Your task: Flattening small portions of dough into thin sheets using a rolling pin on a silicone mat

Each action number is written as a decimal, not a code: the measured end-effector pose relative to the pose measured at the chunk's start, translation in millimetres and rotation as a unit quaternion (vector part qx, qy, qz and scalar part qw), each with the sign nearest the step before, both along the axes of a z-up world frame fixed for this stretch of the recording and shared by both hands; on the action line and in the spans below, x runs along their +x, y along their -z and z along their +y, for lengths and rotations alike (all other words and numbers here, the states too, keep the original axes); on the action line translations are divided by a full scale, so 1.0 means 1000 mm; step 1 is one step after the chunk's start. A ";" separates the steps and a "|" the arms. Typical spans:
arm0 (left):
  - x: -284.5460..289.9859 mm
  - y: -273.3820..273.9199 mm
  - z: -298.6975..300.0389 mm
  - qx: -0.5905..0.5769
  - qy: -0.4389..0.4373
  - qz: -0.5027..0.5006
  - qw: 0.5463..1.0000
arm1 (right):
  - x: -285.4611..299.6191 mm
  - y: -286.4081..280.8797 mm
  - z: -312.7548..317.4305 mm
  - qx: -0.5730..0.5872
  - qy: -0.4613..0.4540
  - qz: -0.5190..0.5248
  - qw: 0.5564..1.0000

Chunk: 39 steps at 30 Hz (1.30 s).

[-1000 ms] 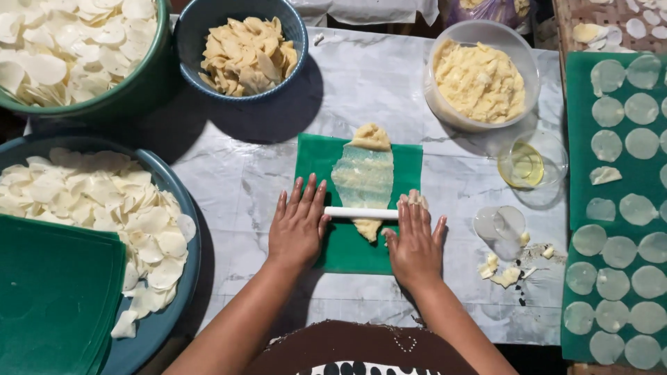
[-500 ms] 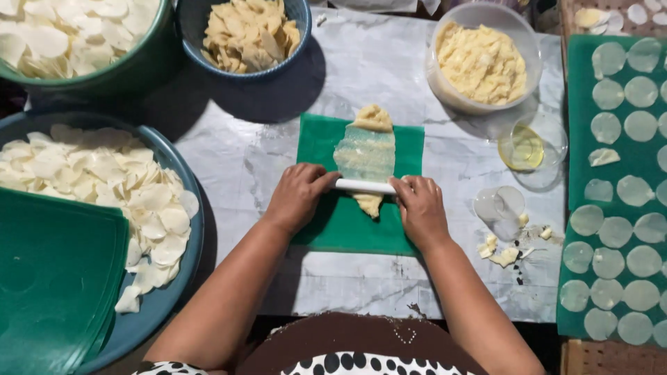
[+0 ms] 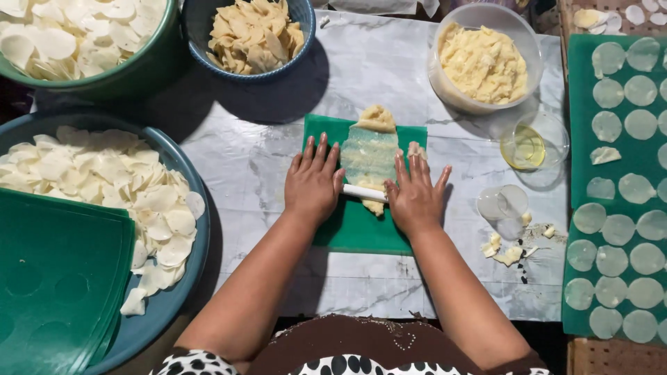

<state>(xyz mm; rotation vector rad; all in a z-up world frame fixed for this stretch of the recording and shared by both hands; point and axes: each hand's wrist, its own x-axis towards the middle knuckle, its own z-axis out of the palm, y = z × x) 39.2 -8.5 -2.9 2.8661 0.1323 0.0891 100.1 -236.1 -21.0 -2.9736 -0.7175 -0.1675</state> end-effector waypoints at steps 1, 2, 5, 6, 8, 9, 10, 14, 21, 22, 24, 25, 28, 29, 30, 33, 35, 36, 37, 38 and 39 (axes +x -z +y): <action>-0.016 -0.003 -0.002 -0.001 0.000 0.002 1.000 | -0.016 -0.001 -0.007 -0.001 0.000 0.002 1.000; -0.031 -0.006 -0.004 -0.007 0.019 0.009 1.000 | -0.031 -0.002 -0.013 -0.004 -0.009 -0.011 1.000; -0.063 0.002 0.000 -0.021 0.047 0.004 0.999 | -0.059 0.017 -0.032 0.023 -0.028 -0.026 0.999; -0.074 0.008 0.001 -0.030 0.062 -0.005 0.998 | -0.069 0.027 -0.041 0.053 -0.033 -0.025 0.998; -0.070 0.024 0.001 -0.006 0.067 -0.051 0.996 | -0.057 0.020 -0.047 0.074 -0.074 -0.049 0.993; -0.063 0.031 0.004 0.021 0.073 -0.104 0.992 | -0.045 0.015 -0.047 0.097 -0.114 -0.081 0.985; -0.057 0.027 0.008 0.023 0.072 -0.105 0.992 | -0.039 0.016 -0.045 0.099 -0.115 -0.083 0.985; -0.039 0.030 0.009 0.004 0.089 -0.099 0.991 | -0.026 0.029 -0.050 0.089 -0.118 -0.073 0.986; -0.007 -0.002 0.009 -0.018 0.056 -0.078 0.995 | -0.007 -0.002 -0.038 0.030 -0.009 0.096 0.995; 0.006 -0.011 0.009 -0.017 0.058 -0.079 0.995 | 0.004 -0.004 -0.026 0.031 -0.008 0.095 0.995; 0.019 -0.025 0.003 -0.041 0.012 -0.088 0.995 | 0.013 -0.003 -0.008 0.071 0.048 0.045 0.995; 0.010 -0.017 -0.003 -0.042 0.012 -0.088 0.995 | 0.000 -0.007 -0.005 0.071 0.049 0.045 0.995; -0.016 -0.004 -0.013 -0.027 0.002 -0.034 0.999 | -0.032 -0.022 0.001 0.033 0.028 -0.012 0.999; -0.034 -0.003 -0.018 -0.017 0.020 -0.053 0.998 | -0.051 -0.027 -0.005 0.028 0.019 0.008 0.999; -0.053 -0.002 -0.022 -0.006 0.039 -0.072 0.997 | -0.070 -0.033 -0.010 0.023 0.010 0.029 0.999; -0.060 0.003 -0.024 -0.031 0.026 0.042 0.998 | -0.079 -0.012 -0.021 -0.013 0.033 0.011 0.999; -0.032 -0.001 -0.020 -0.038 0.011 0.050 0.998 | -0.049 -0.005 -0.013 0.003 0.040 0.003 0.999; -0.015 -0.005 -0.016 -0.045 -0.003 0.052 0.998 | -0.030 -0.003 -0.007 0.021 0.047 -0.011 0.999; -0.005 -0.007 -0.013 -0.043 -0.003 0.049 0.998 | -0.022 -0.010 -0.001 0.023 0.048 -0.013 0.999; 0.005 -0.010 -0.009 -0.043 -0.014 0.055 0.997 | -0.013 -0.017 0.004 0.052 0.044 -0.017 0.998; 0.014 -0.011 -0.008 -0.046 -0.023 0.065 0.997 | -0.006 -0.023 0.008 0.077 0.042 -0.017 0.996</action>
